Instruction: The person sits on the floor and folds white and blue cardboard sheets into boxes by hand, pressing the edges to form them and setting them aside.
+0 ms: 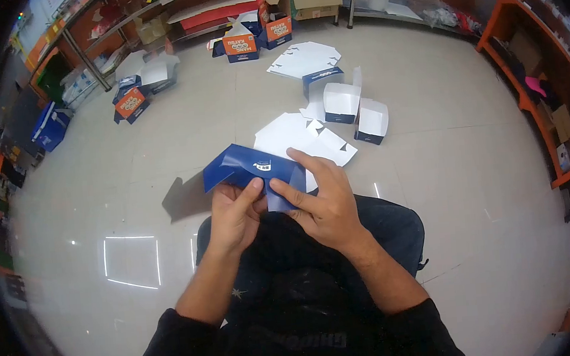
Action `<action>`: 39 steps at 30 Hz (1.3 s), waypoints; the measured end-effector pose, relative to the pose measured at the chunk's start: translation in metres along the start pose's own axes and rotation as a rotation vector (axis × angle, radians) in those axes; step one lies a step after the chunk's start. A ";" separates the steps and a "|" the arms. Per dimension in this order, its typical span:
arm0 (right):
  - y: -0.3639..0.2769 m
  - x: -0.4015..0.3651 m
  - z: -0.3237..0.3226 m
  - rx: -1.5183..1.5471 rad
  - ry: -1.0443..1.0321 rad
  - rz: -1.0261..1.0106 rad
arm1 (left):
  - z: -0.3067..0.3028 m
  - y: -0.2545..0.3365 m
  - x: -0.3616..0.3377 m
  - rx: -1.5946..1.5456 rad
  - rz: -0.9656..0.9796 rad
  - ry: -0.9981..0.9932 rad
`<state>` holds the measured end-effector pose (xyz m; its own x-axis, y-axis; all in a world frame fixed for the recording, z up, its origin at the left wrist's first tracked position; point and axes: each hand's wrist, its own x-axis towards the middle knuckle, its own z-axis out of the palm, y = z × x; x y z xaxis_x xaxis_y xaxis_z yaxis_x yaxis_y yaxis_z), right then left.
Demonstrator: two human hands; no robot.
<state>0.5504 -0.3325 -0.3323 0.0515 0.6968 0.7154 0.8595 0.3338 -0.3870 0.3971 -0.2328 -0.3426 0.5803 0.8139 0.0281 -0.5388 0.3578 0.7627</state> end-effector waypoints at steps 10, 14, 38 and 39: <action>-0.004 -0.001 -0.003 0.116 -0.108 0.027 | -0.001 0.001 -0.005 -0.045 -0.004 0.040; -0.008 -0.002 -0.003 0.202 -0.004 0.077 | -0.002 -0.004 -0.007 -0.015 -0.013 0.011; -0.003 -0.003 -0.019 0.441 -0.191 0.413 | -0.026 -0.009 -0.039 0.599 -0.321 -0.434; 0.000 -0.006 -0.017 0.392 -0.293 0.363 | -0.030 -0.010 -0.039 0.649 -0.337 -0.494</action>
<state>0.5592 -0.3474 -0.3264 0.1158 0.9371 0.3293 0.5592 0.2125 -0.8013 0.3618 -0.2543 -0.3702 0.9243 0.3674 -0.1034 0.0751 0.0905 0.9931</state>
